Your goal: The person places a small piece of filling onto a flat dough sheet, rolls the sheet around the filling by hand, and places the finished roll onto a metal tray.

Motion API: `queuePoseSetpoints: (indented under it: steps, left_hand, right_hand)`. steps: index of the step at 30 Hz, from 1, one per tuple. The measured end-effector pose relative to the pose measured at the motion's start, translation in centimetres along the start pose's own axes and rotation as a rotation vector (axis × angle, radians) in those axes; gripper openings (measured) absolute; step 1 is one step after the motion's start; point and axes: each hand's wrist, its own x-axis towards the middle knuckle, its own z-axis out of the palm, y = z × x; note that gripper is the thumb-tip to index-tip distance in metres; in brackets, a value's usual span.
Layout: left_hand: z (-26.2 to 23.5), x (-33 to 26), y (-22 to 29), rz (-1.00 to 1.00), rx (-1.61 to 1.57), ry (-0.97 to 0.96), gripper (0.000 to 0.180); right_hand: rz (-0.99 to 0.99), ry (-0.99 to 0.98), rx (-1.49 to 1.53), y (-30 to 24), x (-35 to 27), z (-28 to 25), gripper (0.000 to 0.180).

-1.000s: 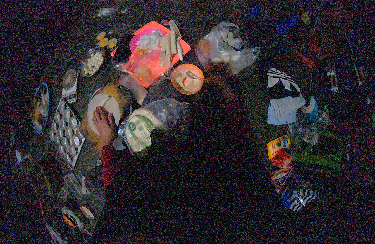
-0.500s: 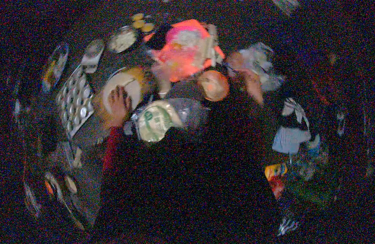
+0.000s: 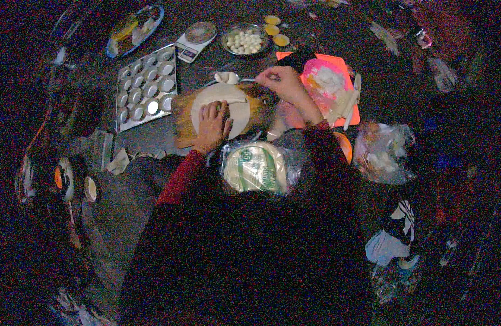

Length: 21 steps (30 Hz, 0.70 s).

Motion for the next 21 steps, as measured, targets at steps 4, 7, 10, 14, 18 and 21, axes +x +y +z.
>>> queuePoseSetpoints:
  steps: [4, 7, 10, 14, 18, 21]
  left_hand:
    - [-0.8, 0.3, 0.2, -0.002, 0.002, 0.019, 0.056]
    - [-1.2, 0.4, 0.4, -0.014, -0.003, -0.001, 0.055]
    - [-1.4, 0.5, 0.4, -0.027, -0.022, -0.013, 0.055]
    - [-0.8, 0.2, 0.1, -0.031, -0.017, -0.013, 0.056]
    - [-1.3, 0.3, 0.3, -0.033, -0.049, -0.024, 0.057]
    - [-1.3, 0.3, 0.4, -0.026, -0.038, 0.002, 0.057]
  right_hand:
    - [-0.015, -0.083, -0.078, -0.5, 2.6, 2.0, 0.029]
    - [-0.065, -0.121, -0.186, 0.1, 3.8, 3.0, 0.029]
    - [-0.047, -0.178, -0.318, -0.6, 4.4, 3.1, 0.028]
    - [-0.071, -0.188, -0.438, -0.7, 5.0, 4.5, 0.025]
    - [-0.133, -0.156, -0.535, -1.4, 5.7, 5.7, 0.025]
    - [-0.164, -0.133, -0.568, -1.9, 6.0, 6.6, 0.025]
